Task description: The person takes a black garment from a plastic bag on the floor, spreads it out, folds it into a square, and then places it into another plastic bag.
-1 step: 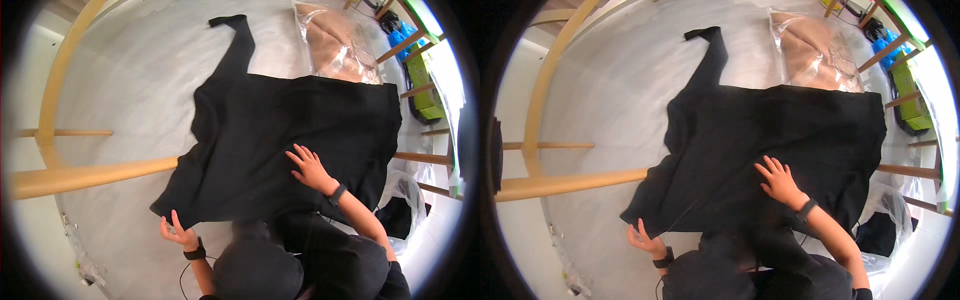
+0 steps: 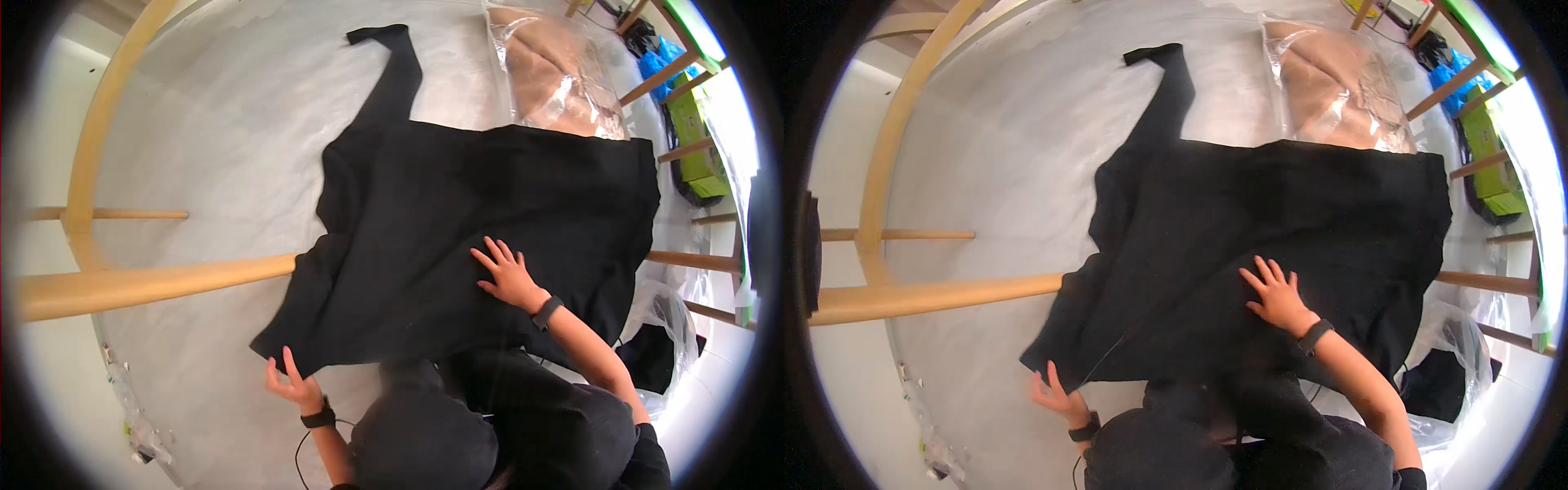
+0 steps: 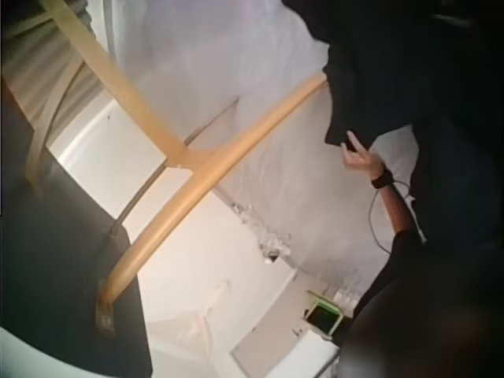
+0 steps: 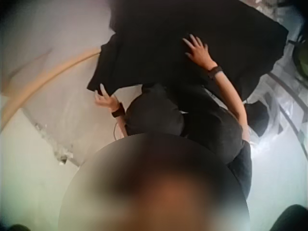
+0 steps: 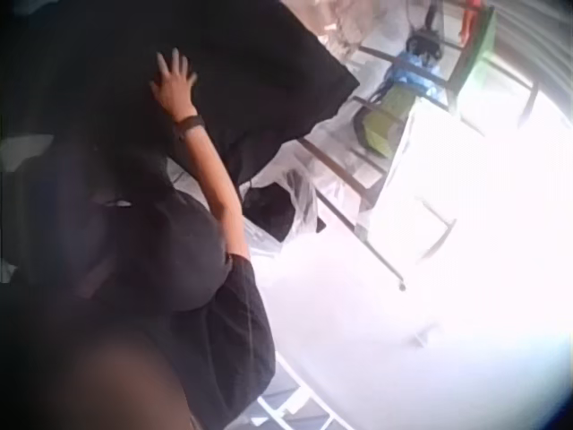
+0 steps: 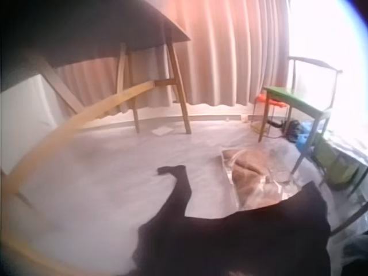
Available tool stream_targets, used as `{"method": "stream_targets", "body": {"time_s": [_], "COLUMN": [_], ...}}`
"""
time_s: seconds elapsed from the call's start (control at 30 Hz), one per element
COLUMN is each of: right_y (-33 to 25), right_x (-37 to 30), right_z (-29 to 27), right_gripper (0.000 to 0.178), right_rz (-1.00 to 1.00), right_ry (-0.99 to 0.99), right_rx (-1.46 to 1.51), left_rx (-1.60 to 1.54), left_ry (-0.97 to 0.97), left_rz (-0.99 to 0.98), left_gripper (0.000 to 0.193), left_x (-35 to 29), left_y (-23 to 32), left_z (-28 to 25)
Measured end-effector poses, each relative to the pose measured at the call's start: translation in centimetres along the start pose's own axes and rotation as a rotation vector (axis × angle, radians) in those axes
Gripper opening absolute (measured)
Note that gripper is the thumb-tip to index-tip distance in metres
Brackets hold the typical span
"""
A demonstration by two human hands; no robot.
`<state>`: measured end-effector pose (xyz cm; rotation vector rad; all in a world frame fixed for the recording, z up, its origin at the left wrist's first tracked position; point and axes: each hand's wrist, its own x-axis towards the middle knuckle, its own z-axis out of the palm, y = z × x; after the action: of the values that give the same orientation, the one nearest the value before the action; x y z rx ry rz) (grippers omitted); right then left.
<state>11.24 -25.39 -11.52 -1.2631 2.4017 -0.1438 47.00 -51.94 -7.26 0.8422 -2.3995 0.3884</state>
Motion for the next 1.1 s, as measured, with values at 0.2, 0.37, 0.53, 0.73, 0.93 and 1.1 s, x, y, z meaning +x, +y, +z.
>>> {"method": "stream_targets", "body": {"time_s": [0.2,0.37,0.53,0.73,0.93,1.1], "right_y": [1.1,1.8,1.9,2.5,3.5,2.3], "right_x": [-0.5,-0.9,-0.8,-1.2,0.7,8.2], "right_z": [4.0,2.7,2.7,2.6,2.1,-1.8], "right_gripper": [0.079,0.077,0.077,0.078,0.062,0.032], "right_rz": [0.053,0.081,0.066,0.087,0.037,0.048], "right_ry": [-0.079,-0.131,-0.133,-0.144,-0.094,-0.179], "right_rx": [-0.154,-0.105,-0.07,-0.033,0.202,0.517], "left_rx": [0.554,0.548,0.476,-0.034,-0.262,-0.409], "left_ry": [-0.015,-0.215,-0.281,-0.266,-0.589,-0.69], "left_rz": [-0.062,-0.006,0.061,0.459,0.472,-0.208], "left_gripper": [0.037,0.026,0.013,0.026,0.055,0.058], "left_x": [-0.9,-3.1,-1.8,9.6,4.4,-5.9], "left_y": [-5.7,-8.5,-8.7,1.6,6.8,3.8], "left_z": [-10.2,-16.6,-18.0,-5.1,6.7,5.3]}}
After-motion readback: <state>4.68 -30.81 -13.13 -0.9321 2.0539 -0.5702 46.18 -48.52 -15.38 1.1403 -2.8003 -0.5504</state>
